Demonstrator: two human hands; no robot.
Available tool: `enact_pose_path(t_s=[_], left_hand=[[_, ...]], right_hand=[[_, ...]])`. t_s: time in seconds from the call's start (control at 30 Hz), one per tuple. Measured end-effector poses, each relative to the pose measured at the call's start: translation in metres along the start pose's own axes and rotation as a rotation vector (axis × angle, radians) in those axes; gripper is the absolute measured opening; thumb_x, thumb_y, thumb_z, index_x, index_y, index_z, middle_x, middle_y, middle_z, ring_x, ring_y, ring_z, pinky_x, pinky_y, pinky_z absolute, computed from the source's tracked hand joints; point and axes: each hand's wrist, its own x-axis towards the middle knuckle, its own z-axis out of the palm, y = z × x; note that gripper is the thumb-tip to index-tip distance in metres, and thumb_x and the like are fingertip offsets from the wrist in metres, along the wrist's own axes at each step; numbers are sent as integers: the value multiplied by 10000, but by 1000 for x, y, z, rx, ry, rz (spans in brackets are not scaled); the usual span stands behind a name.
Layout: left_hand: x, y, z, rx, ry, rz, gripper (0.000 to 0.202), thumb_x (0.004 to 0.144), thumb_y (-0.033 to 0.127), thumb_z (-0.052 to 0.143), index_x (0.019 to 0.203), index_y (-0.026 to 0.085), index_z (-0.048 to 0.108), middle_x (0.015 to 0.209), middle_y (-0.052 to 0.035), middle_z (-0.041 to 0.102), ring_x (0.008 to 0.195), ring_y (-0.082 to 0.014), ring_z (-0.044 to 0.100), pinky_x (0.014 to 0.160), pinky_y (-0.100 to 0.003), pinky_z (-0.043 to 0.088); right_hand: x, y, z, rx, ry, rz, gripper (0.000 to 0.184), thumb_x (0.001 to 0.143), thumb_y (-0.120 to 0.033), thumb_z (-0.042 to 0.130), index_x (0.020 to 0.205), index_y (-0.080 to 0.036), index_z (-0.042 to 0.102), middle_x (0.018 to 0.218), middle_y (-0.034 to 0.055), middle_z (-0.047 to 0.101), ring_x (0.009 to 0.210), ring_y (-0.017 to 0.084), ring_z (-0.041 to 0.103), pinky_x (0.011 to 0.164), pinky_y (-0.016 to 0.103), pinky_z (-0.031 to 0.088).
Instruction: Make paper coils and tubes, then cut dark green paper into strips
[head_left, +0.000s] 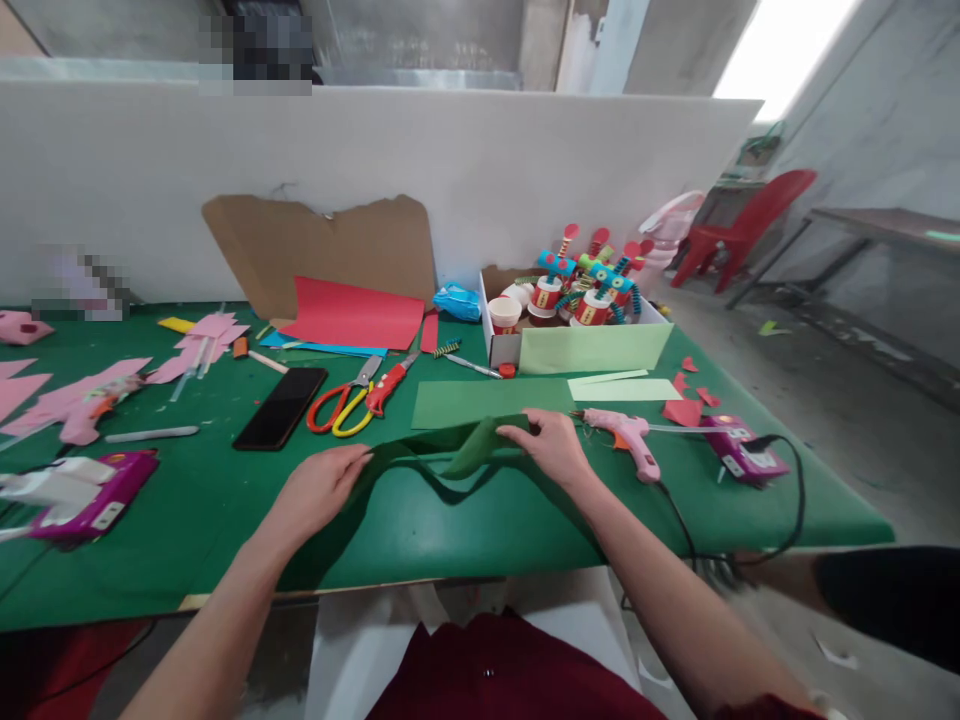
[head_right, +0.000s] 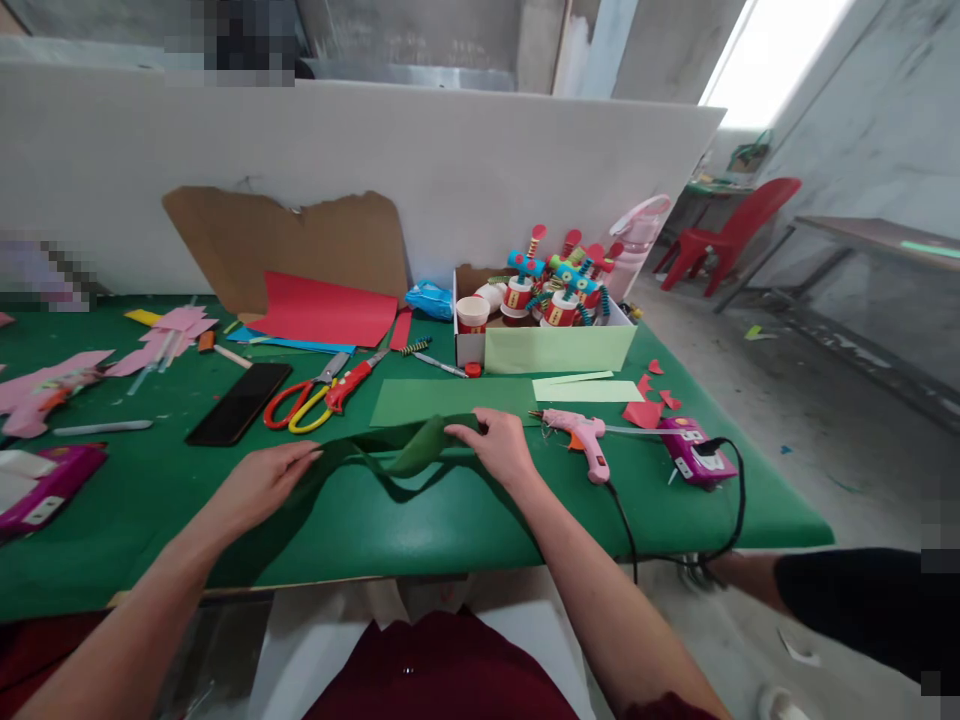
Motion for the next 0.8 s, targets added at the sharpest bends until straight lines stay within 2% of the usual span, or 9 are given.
enact_pose_path(t_s=[0.13, 0.27, 0.37, 0.47, 0.53, 0.6, 0.67, 0.73, 0.8], left_hand=[[-3, -11, -1, -75, 28, -63, 454, 862, 489, 338, 950, 228, 699, 1049, -71, 743, 981, -251, 674, 856, -320, 502], [-5, -14, -5, -133, 34, -87, 426, 810, 504, 393, 913, 227, 701, 1013, -63, 748, 970, -253, 672, 859, -315, 499], [-6, -12, -9, -151, 46, -107, 436, 784, 512, 426, 972, 220, 690, 971, -57, 747, 897, -247, 674, 812, -313, 502], [-8, -13, -11, -114, 28, -157, 481, 783, 511, 421, 1047, 195, 670, 809, -48, 727, 713, -232, 652, 692, -311, 496], [-10, -17, -11, -86, 28, -173, 485, 782, 494, 422, 1062, 178, 660, 765, -49, 706, 686, -228, 641, 661, -304, 483], [-12, -23, -11, -66, 34, -176, 475, 786, 477, 425, 1075, 174, 650, 778, -55, 698, 721, -231, 648, 664, -298, 477], [-15, -30, -11, -49, 28, -188, 465, 794, 464, 430, 1103, 185, 636, 764, -47, 686, 735, -232, 650, 657, -294, 473], [-19, -34, -13, -33, 18, -209, 459, 801, 447, 435, 1141, 199, 618, 729, -32, 670, 739, -233, 649, 649, -289, 468], [-23, -33, -16, -24, 16, -215, 455, 811, 428, 438, 1173, 207, 602, 734, -26, 665, 767, -230, 649, 665, -287, 470]], right_hand=[[9, -2, -2, 68, -5, 17, 519, 804, -634, 520, 518, -220, 391, 464, -39, 440, 463, 123, 458, 497, 245, 335], [23, -2, -2, 3, -6, -12, 518, 822, -617, 501, 521, -226, 341, 450, -49, 411, 465, 123, 472, 519, 245, 335], [38, 3, 0, -112, 14, -27, 523, 828, -584, 512, 518, -231, 283, 449, -53, 351, 506, 127, 464, 532, 244, 302], [54, 12, 0, -279, 49, -11, 535, 839, -538, 532, 501, -229, 256, 460, -49, 334, 523, 126, 415, 541, 257, 270], [64, 18, -4, -389, 75, 34, 526, 858, -504, 534, 489, -226, 283, 471, -37, 371, 530, 131, 403, 548, 267, 265], [70, 24, -11, -492, 72, 89, 494, 886, -486, 514, 497, -219, 369, 502, -10, 450, 557, 150, 441, 557, 275, 280], [71, 26, -20, -591, 60, 146, 425, 904, -484, 499, 585, -204, 515, 604, 39, 562, 627, 186, 520, 578, 281, 320], [64, 23, -28, -674, 108, 174, 334, 901, -488, 511, 825, -185, 631, 819, 108, 644, 755, 238, 592, 624, 299, 381], [51, 10, -30, -695, 207, 98, 383, 900, -481, 516, 1101, -168, 606, 1067, 174, 624, 916, 294, 608, 716, 349, 443]])
